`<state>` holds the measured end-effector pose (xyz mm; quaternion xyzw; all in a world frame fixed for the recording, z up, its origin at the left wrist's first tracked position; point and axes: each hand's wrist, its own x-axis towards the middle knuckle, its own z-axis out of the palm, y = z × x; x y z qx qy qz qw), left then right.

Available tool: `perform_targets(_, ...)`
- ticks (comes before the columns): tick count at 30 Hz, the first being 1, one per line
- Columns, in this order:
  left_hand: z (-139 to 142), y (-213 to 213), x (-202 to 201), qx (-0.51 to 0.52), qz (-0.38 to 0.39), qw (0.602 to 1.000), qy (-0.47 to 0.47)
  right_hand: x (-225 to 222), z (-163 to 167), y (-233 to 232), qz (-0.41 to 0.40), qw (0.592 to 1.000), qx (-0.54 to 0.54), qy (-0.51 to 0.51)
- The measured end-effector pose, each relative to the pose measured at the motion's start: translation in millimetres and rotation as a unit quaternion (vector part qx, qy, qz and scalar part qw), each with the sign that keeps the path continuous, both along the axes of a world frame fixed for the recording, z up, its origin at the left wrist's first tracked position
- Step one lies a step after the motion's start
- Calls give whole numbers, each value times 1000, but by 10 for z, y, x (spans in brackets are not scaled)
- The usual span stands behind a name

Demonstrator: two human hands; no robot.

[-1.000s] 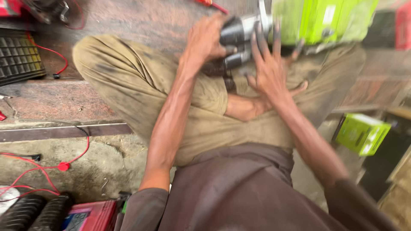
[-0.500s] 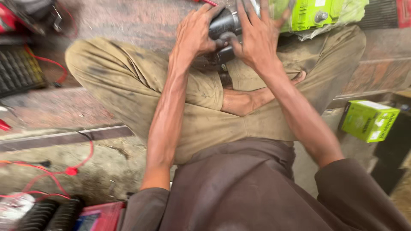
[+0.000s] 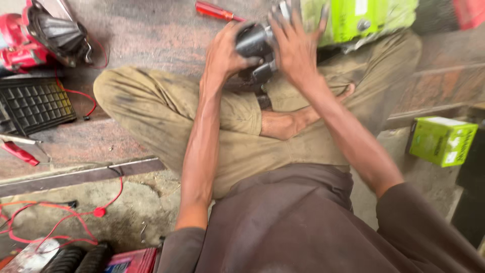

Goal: The person sits on the workshop floor holding a starter motor and cleans its round end cover with a small hand tool, scraping around the cap. They then turn the unit over, manipulate its body and mounting flange by hand, and continue working on the assembly while it rests on their lap.

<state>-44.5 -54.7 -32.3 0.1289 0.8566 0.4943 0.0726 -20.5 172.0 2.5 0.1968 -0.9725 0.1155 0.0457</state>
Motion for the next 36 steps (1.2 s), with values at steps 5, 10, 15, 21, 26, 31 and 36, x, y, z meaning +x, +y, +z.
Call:
perform_targets(5, -99, 116, 114, 93, 214, 958, -166, 170, -195, 180, 3, 991, -127, 48)
perform_targets(10, -173, 214, 126, 152, 271, 931, -193, 177, -393, 333, -189, 911, -367, -12)
perform_targets(15, 119, 231, 31, 155, 284, 940, -110, -44, -486, 492, -244, 596, -736, -210)
perform_targets(21, 929, 420, 91, 98, 220, 970, 16, 293, -118, 522, -256, 453, -822, -232)
perform_targets(26, 1478, 339, 213, -52, 135, 980, 138, 457, 47, 378, -240, 398, -843, -270)
perform_targets(31, 1533, 356, 183, -181, 80, 968, 156, 391, 5, 301, -342, 456, -751, -333)
perform_targets(36, 1257, 427, 231, -227, 59, 958, 163, 418, 25, 219, -201, 829, -520, -41)
